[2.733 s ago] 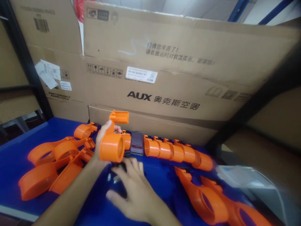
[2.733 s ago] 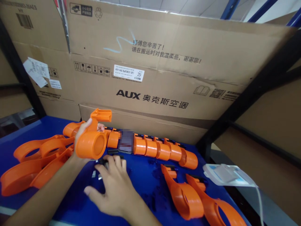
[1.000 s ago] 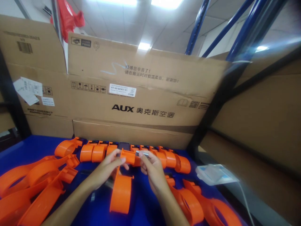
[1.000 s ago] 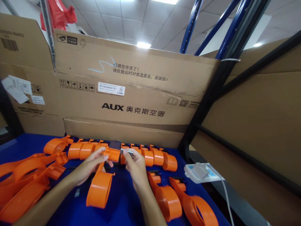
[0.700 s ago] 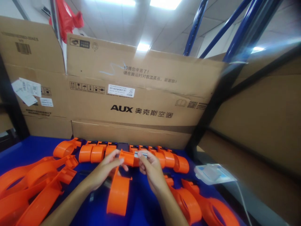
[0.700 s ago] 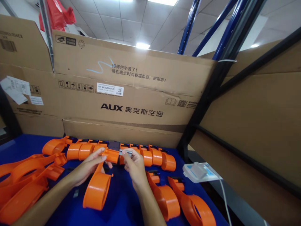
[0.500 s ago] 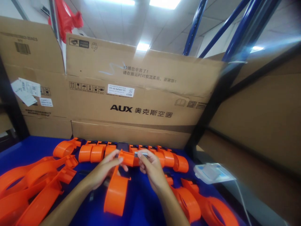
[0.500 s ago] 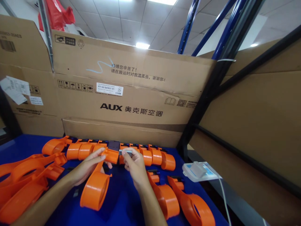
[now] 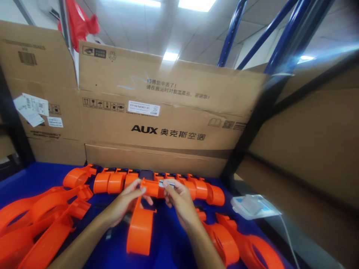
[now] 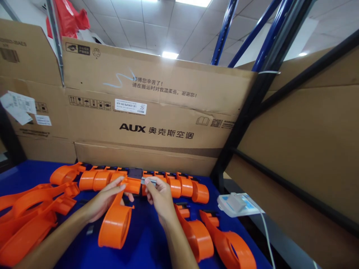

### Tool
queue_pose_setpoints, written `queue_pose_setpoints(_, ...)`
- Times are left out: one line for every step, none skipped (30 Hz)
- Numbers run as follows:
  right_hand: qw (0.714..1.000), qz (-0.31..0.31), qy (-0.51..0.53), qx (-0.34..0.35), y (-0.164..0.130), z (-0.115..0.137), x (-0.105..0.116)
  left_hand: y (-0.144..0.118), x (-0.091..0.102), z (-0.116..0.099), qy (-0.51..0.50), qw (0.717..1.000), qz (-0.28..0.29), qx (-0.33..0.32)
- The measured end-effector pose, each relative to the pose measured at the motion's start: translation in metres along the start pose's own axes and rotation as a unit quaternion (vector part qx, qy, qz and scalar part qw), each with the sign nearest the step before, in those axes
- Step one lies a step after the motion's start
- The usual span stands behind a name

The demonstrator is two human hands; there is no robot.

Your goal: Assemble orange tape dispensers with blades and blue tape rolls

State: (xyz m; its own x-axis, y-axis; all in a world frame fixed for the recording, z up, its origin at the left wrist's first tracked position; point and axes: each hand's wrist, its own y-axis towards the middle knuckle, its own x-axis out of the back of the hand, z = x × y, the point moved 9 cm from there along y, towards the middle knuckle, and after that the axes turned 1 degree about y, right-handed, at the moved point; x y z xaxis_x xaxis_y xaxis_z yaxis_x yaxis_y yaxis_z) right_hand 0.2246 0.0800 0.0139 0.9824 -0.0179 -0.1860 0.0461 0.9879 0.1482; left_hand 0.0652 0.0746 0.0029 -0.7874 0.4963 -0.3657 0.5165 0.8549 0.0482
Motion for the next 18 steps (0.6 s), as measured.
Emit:
queue_pose_setpoints(1.000,0.002,-0.001,0.001,0.0001,0.0000,-0.0003,-0.0004,-0.0002,0.0000,-0.001,1.000,-0.002,-0.001)
queue_pose_setpoints(1.000,0.002,-0.001,0.001,0.0001,0.0001,-0.0004,-0.0008,-0.0005,-0.0003,-0.004,1.000,-0.003,-0.002)
queue_pose_setpoints(1.000,0.002,-0.002,0.002,-0.0001,0.0004,-0.0005,-0.0010,-0.0008,-0.0006,-0.007,1.000,-0.003,-0.003)
queue_pose_setpoints(1.000,0.001,-0.002,0.004,-0.0004,0.0012,-0.0005,-0.0010,-0.0011,-0.0009,-0.009,1.000,-0.002,-0.005)
queue_pose_setpoints(1.000,-0.001,-0.003,0.007,-0.0008,0.0022,-0.0004,-0.0009,-0.0011,-0.0012,-0.009,1.000,-0.002,-0.006)
queue_pose_setpoints(1.000,-0.002,-0.004,0.008,-0.0011,0.0031,-0.0004,-0.0005,-0.0006,-0.0013,-0.006,1.000,-0.003,-0.007)
queue_pose_setpoints(1.000,-0.004,-0.005,0.009,-0.0015,0.0040,-0.0002,-0.0001,0.0003,-0.0011,-0.003,1.000,-0.006,-0.007)
queue_pose_setpoints(1.000,-0.006,-0.007,0.010,-0.0018,0.0047,0.0000,0.0004,0.0012,-0.0007,0.001,1.000,-0.008,-0.007)
queue_pose_setpoints(1.000,-0.008,-0.007,0.009,-0.0020,0.0052,0.0003,0.0008,0.0022,-0.0004,0.007,1.000,-0.010,-0.007)
queue_pose_setpoints(1.000,-0.009,-0.007,0.009,-0.0021,0.0054,0.0007,0.0011,0.0032,-0.0002,0.015,1.000,-0.013,-0.009)
queue_pose_setpoints(1.000,-0.008,-0.006,0.008,-0.0021,0.0054,0.0008,0.0012,0.0040,0.0002,0.024,1.000,-0.015,-0.009)
queue_pose_setpoints(1.000,-0.007,-0.006,0.007,-0.0020,0.0054,0.0011,0.0011,0.0048,0.0006,0.033,0.999,-0.018,-0.007)
queue_pose_setpoints(1.000,-0.005,-0.007,0.006,-0.0019,0.0051,0.0012,0.0008,0.0055,0.0010,0.042,0.999,-0.021,-0.005)
queue_pose_setpoints(1.000,-0.004,-0.008,0.005,-0.0018,0.0047,0.0015,0.0004,0.0061,0.0013,0.051,0.998,-0.024,-0.001)
queue_pose_setpoints(1.000,-0.003,-0.010,0.004,-0.0016,0.0043,0.0018,0.0000,0.0064,0.0013,0.058,0.998,-0.026,0.002)
queue_pose_setpoints(1.000,-0.001,-0.012,0.003,-0.0016,0.0039,0.0018,-0.0004,0.0063,0.0009,0.065,0.998,-0.026,0.002)
queue_pose_setpoints(1.000,0.002,-0.012,0.002,-0.0015,0.0036,0.0014,-0.0007,0.0060,0.0003,0.070,0.997,-0.025,0.001)
queue_pose_setpoints(1.000,0.006,-0.012,0.001,-0.0016,0.0034,0.0007,-0.0009,0.0056,-0.0003,0.074,0.997,-0.023,0.000)
